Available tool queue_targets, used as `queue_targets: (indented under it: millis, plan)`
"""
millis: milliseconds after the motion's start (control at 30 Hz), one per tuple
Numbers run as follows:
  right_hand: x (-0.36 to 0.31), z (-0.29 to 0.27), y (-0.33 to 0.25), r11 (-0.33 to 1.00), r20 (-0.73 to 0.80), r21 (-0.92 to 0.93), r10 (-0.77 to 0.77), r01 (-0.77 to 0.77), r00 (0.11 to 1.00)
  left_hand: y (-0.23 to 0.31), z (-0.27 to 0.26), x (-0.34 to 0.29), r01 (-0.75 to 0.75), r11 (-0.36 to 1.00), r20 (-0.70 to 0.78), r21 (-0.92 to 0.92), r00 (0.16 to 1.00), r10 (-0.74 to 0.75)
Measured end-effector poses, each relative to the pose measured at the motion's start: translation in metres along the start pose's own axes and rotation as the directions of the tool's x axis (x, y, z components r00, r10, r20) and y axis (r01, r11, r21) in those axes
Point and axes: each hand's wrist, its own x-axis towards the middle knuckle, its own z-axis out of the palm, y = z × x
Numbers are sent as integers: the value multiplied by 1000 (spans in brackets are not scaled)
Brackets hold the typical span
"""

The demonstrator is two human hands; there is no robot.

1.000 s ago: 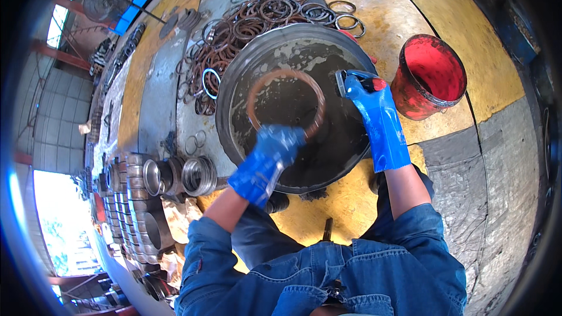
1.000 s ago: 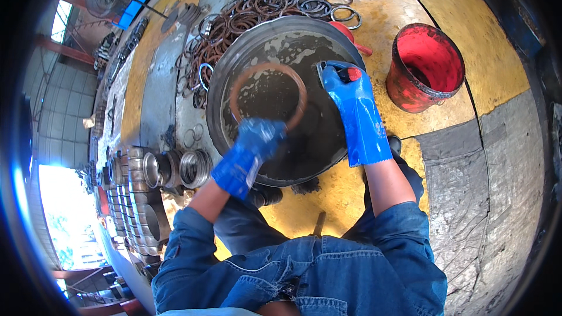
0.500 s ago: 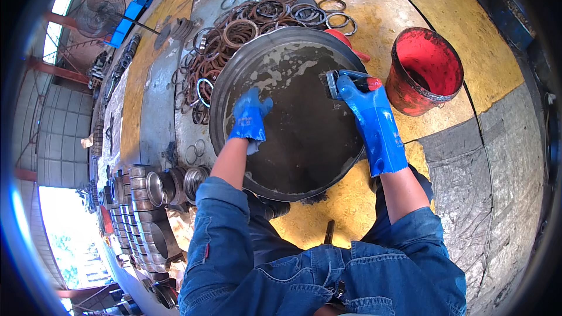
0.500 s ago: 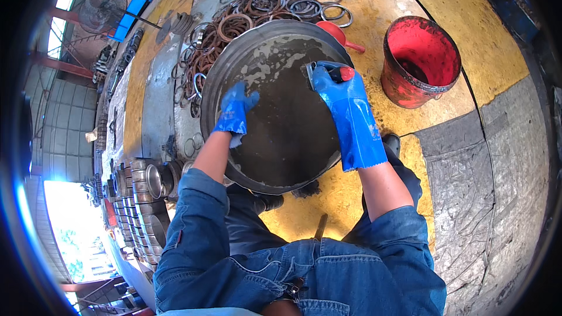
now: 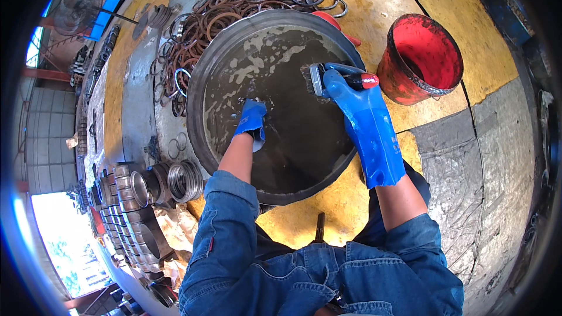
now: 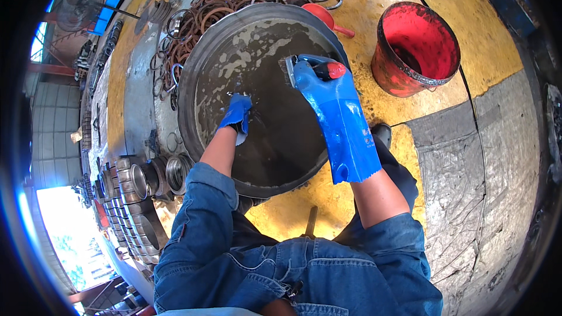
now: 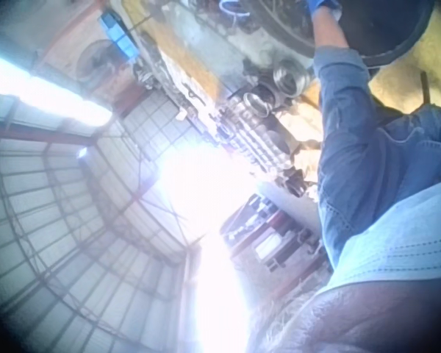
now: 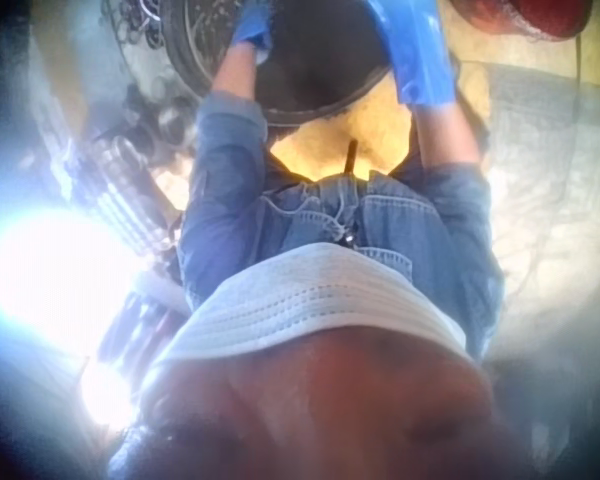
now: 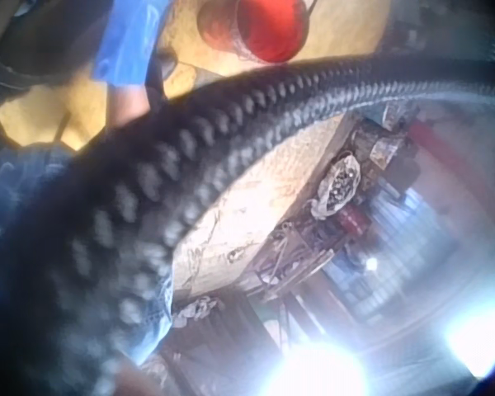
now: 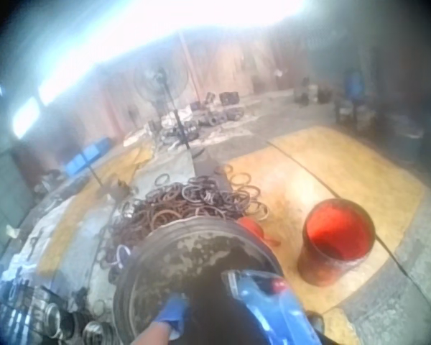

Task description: The person cleans metal rings by dipping them into a bucket of liquid and scrubbing them with a brush. They handle the rings one at a time, turning them over to scrub both sides and the edges.

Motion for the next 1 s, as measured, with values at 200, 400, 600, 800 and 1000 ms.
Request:
queue_targets:
  millis: [200, 400, 600, 800, 1000]
  plan:
    - [-5, 7, 0, 1000, 39, 6, 7, -8, 999, 18, 17, -6, -387, 723, 407, 573, 900, 160]
    - [-7, 8, -5, 1000, 51, 22, 0, -1, 999, 21, -4, -70, -433, 720, 315, 542, 899, 304]
    - [-7, 1, -5, 1000, 34, 18, 5, -5, 999, -18, -47, -51, -489, 536, 313, 688, 866, 390]
    - [-8, 6, -9, 999, 58, 36, 4, -6, 998, -32, -72, -39, -508, 444, 430, 738, 862, 271]
    - [-7, 3, -6, 1000, 52, 22, 13, -14, 999, -10, -57, -72, -491, 23, 481, 871, 860, 170]
